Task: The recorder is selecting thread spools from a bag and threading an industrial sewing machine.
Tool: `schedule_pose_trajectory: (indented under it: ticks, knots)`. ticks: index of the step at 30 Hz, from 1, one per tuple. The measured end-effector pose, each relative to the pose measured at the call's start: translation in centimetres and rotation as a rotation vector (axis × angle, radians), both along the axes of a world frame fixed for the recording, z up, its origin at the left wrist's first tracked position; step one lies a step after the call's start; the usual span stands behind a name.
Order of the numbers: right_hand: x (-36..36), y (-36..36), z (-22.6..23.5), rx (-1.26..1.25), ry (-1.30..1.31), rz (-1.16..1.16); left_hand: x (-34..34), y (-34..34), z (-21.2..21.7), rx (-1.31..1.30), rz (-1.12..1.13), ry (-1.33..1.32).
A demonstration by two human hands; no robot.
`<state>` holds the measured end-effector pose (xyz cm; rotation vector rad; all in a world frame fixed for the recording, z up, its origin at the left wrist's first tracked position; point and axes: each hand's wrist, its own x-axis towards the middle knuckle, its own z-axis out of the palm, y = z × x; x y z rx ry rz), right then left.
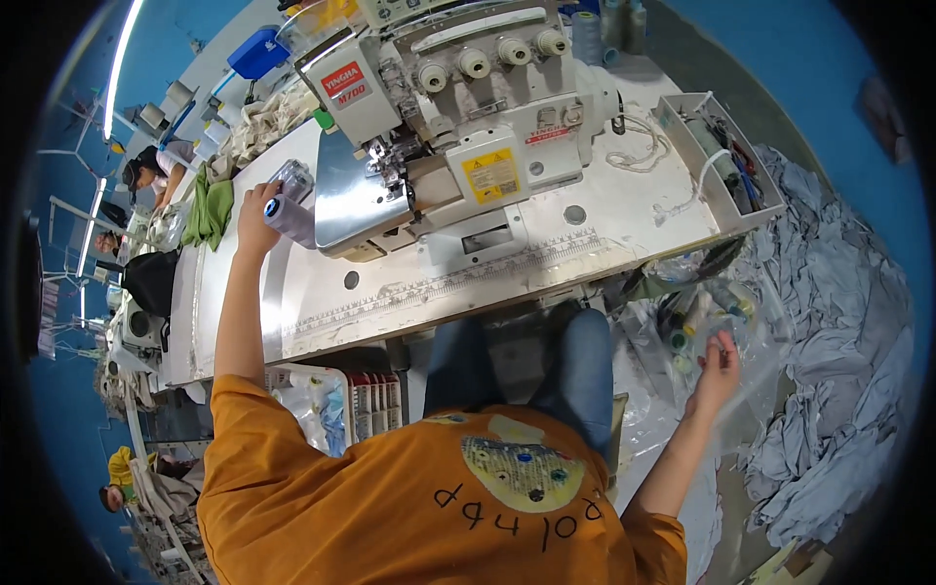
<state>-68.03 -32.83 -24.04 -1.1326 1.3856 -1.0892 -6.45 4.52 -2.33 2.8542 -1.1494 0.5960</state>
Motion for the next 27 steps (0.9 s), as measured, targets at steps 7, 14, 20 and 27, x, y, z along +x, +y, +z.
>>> schedule_pose_trajectory:
  ticks: [7,14,20,27]
  knots:
    - [1.6,3.7,2.1,-0.088,-0.015,0.085,5.1,3.0,-3.0,-0.165,0.114,0.083]
    - [4.6,6.2,6.4,-0.094,-0.108,0.116,4.0,6.0,-2.4,-0.106,0.339,-0.094]
    - [5.9,8.1,7.8,-0.071,-0.238,0.169,8.6,17.7,-1.8,-1.44,0.211,0.731]
    - [9.2,11.5,11.2,-0.097,-0.311,0.462,-7.9,18.1,1.4,-1.559,-0.454,0.912]
